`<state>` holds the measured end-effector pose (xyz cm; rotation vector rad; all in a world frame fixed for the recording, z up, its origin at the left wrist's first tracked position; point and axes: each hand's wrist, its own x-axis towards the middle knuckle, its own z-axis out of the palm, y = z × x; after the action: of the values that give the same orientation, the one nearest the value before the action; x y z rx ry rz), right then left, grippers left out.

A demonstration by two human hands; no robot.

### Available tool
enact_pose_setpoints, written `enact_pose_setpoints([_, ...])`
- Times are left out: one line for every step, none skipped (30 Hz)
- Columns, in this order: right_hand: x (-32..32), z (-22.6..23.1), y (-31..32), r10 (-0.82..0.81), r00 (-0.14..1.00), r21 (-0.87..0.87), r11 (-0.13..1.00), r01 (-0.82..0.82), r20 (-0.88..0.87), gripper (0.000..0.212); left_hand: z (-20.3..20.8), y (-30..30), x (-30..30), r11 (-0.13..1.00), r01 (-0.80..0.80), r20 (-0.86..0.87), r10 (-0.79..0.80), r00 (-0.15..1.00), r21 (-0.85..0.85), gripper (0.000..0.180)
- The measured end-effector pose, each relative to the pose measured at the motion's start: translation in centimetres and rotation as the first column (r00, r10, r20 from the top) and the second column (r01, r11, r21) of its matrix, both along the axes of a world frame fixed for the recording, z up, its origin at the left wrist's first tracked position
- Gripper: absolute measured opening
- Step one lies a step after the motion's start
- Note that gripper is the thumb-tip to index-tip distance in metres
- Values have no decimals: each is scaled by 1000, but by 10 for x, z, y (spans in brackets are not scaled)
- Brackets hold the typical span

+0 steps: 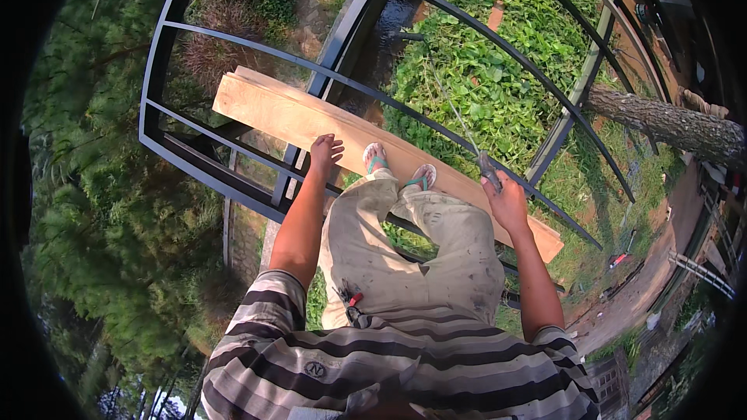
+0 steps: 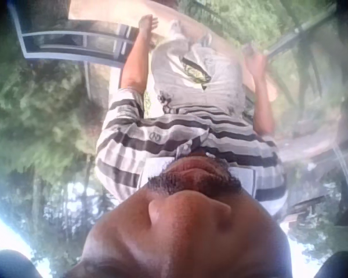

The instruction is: The person paints a curved black metal frame while standing on a wooden board. They use a small brush and a container of black paint, working along the various beams of the structure.

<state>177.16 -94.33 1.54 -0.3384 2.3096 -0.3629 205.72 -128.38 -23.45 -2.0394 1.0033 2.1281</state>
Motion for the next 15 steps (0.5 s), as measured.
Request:
enact_pose_setpoints([-9,-27,-10,15,1000,-20,1000,-16,-14,39,-26,-11,-29,1000,3,-6,-3,1000,8,38])
enact_pose_setpoints([-10,-52,-20,30,1000,-37,999,-30,-10,38,-61,-21,-44,996,-86,-54,86,995,4,35])
enact_pose_setpoints([-10,-75,-28,35,999,-45,998,-36,-7,38,-97,-31,-61,991,-129,-78,132,988,34,38])
enact_pose_setpoints([-14,-100,-41,75,997,-30,997,-75,-6,37,-135,-43,-74,975,-203,-42,207,977,86,43])
enact_pose_setpoints([-15,-124,-51,73,997,-24,997,-72,29,39,-170,-51,-85,971,-222,-2,223,975,86,49])
enact_pose_setpoints([-17,-149,-66,80,994,-40,996,-77,69,42,-206,-70,-79,958,-273,5,273,962,90,61])
enact_pose_setpoints([-23,-174,-72,86,992,-45,996,-82,90,44,-234,-82,-93,929,-359,106,350,931,86,77])
enact_pose_setpoints([-29,-200,-71,90,994,-73,994,-86,64,41,-259,-87,-108,902,-431,120,426,897,25,88])
enact_pose_setpoints([-34,-223,-63,78,997,-77,994,-76,25,39,-279,-79,-129,899,-435,122,426,896,54,97])
enact_pose_setpoints([-37,-244,-63,77,997,-107,991,-77,-4,36,-298,-84,-138,874,-487,106,484,869,2,101])
enact_pose_setpoints([-41,-265,-65,84,996,-96,992,-84,-5,36,-315,-88,-144,841,-538,84,541,837,-52,105])
enact_pose_setpoints([-45,-282,-70,94,996,-93,991,-93,3,36,-330,-96,-143,815,-571,62,578,814,-98,106])
enact_pose_setpoints([-47,-299,-74,105,994,-95,990,-104,11,36,-344,-106,-141,784,-604,35,614,789,-144,107])
enact_pose_setpoints([-47,-316,-77,110,994,-186,977,-107,4,32,-356,-117,-141,749,-634,2,646,763,-191,109])
enact_pose_setpoints([-53,-327,-78,131,991,-143,981,-130,-1,30,-358,-111,-157,781,-574,156,616,772,-246,110])
